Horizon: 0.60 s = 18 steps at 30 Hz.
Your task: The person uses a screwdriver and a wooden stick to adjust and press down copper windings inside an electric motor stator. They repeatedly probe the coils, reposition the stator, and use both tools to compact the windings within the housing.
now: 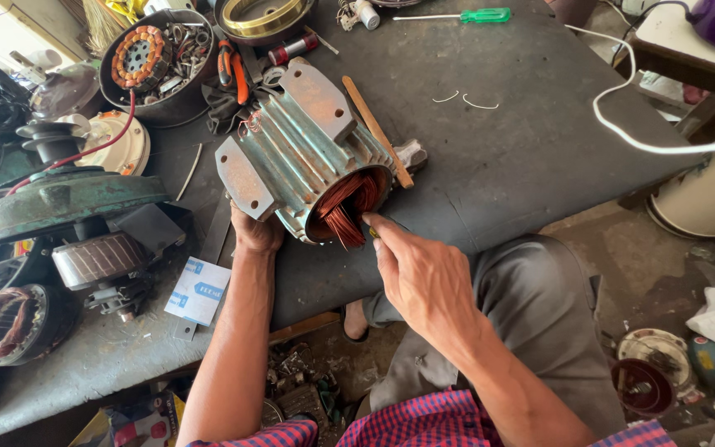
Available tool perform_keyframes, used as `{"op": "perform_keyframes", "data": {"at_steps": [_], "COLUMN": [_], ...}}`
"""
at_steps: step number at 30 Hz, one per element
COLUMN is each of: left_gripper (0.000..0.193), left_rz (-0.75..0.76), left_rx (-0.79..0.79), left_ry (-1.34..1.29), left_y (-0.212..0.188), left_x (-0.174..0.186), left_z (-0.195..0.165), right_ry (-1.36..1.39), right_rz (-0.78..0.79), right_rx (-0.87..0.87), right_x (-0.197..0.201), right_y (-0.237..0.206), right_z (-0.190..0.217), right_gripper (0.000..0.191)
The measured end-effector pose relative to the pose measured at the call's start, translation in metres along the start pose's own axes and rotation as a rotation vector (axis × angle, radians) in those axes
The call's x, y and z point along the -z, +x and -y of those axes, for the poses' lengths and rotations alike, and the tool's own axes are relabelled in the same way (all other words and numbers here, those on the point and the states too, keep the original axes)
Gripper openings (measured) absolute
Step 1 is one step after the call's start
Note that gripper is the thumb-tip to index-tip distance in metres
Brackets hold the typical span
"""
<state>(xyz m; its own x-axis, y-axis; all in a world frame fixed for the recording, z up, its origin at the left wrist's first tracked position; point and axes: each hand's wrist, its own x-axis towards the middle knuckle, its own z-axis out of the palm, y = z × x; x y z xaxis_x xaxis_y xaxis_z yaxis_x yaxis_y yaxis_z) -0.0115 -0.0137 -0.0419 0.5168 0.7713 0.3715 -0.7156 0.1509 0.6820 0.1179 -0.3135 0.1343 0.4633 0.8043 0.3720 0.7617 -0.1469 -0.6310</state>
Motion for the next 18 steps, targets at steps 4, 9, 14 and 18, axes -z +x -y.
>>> {"op": "perform_keyframes", "data": {"at_steps": [4, 9, 14, 18], "left_gripper": [0.057, 0.059, 0.057, 0.056], "left_rz": [0.006, 0.015, 0.027, 0.006], "left_rx": [-0.001, -0.014, -0.012, 0.002], "left_ry": [0.036, 0.021, -0.01, -0.014], "left_y": [0.001, 0.001, 0.001, 0.002], "left_x": [-0.002, -0.004, -0.002, 0.0], "left_z": [-0.002, -0.001, 0.001, 0.002], "right_ry": [0.018, 0.2, 0.302, 0.372], "right_rz": [0.007, 0.18, 0.107, 0.076], "right_rx": [0.024, -0.133, -0.076, -0.081], "right_x": [-0.002, -0.013, -0.031, -0.035], "right_y": [-0.003, -0.011, -0.02, -0.023], "right_z": [0.001, 0.001, 0.001, -0.001], "right_gripper": [0.034, 0.046, 0.05, 0.053]}}
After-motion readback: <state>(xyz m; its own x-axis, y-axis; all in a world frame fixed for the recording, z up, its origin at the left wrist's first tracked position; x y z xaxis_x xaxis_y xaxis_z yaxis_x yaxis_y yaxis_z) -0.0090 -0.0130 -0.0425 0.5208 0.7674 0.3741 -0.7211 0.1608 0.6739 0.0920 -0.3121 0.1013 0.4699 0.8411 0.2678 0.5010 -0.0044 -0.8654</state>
